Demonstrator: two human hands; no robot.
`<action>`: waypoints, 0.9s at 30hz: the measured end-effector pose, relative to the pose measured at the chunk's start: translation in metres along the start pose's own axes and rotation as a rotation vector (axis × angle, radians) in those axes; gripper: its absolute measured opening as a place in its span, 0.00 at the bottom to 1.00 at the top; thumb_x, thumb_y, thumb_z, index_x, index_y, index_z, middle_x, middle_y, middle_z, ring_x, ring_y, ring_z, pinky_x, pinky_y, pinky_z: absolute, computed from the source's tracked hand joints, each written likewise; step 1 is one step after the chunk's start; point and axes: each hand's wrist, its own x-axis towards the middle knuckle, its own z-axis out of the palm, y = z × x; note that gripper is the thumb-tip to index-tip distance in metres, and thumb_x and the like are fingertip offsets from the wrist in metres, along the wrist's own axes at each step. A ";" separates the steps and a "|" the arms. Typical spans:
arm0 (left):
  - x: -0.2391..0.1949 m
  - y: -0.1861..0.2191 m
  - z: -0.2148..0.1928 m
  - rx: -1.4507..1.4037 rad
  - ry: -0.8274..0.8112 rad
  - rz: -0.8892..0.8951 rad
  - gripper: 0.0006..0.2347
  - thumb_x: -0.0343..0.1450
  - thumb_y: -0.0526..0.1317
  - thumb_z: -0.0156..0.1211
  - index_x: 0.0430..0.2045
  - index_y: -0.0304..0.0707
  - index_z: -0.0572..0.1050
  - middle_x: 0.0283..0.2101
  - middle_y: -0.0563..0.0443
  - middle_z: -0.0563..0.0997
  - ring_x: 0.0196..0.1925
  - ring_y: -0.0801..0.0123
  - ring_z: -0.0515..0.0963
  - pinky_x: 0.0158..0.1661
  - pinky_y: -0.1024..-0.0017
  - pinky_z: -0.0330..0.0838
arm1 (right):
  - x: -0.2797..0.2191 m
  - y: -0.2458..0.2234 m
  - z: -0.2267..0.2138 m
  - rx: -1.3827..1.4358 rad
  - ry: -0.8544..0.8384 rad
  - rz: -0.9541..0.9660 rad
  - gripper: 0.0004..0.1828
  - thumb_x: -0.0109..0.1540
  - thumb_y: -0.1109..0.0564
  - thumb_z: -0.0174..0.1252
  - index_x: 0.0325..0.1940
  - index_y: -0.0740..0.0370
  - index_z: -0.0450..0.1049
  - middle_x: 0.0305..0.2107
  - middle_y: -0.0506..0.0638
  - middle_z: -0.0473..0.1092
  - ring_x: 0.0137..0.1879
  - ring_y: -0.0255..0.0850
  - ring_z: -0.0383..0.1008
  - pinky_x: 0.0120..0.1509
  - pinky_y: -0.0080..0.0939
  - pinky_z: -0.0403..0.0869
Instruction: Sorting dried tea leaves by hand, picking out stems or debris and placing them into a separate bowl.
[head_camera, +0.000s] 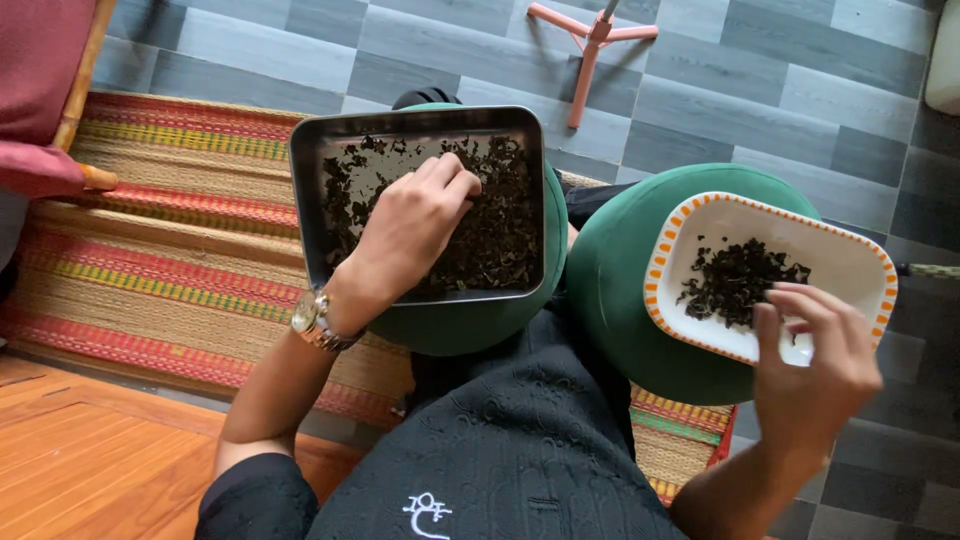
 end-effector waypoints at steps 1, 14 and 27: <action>0.002 -0.001 0.006 0.130 -0.044 0.001 0.03 0.74 0.34 0.57 0.38 0.37 0.72 0.39 0.46 0.72 0.39 0.57 0.75 0.35 0.61 0.75 | 0.003 -0.006 0.001 0.043 -0.002 0.000 0.01 0.76 0.72 0.65 0.52 0.75 0.79 0.49 0.67 0.77 0.52 0.54 0.76 0.54 0.48 0.77; 0.000 -0.005 0.026 0.232 -0.065 0.036 0.06 0.71 0.27 0.60 0.39 0.35 0.77 0.37 0.50 0.72 0.41 0.65 0.77 0.39 0.76 0.75 | 0.055 -0.075 0.053 0.218 -0.092 -0.236 0.10 0.62 0.69 0.69 0.45 0.59 0.81 0.37 0.52 0.78 0.41 0.51 0.77 0.47 0.49 0.75; -0.046 0.030 0.004 -0.200 0.205 -0.251 0.02 0.76 0.30 0.58 0.38 0.36 0.73 0.35 0.51 0.73 0.39 0.63 0.79 0.42 0.66 0.79 | 0.106 -0.122 0.164 -0.230 -0.149 -0.613 0.07 0.55 0.56 0.68 0.32 0.57 0.76 0.31 0.51 0.68 0.43 0.47 0.68 0.46 0.44 0.65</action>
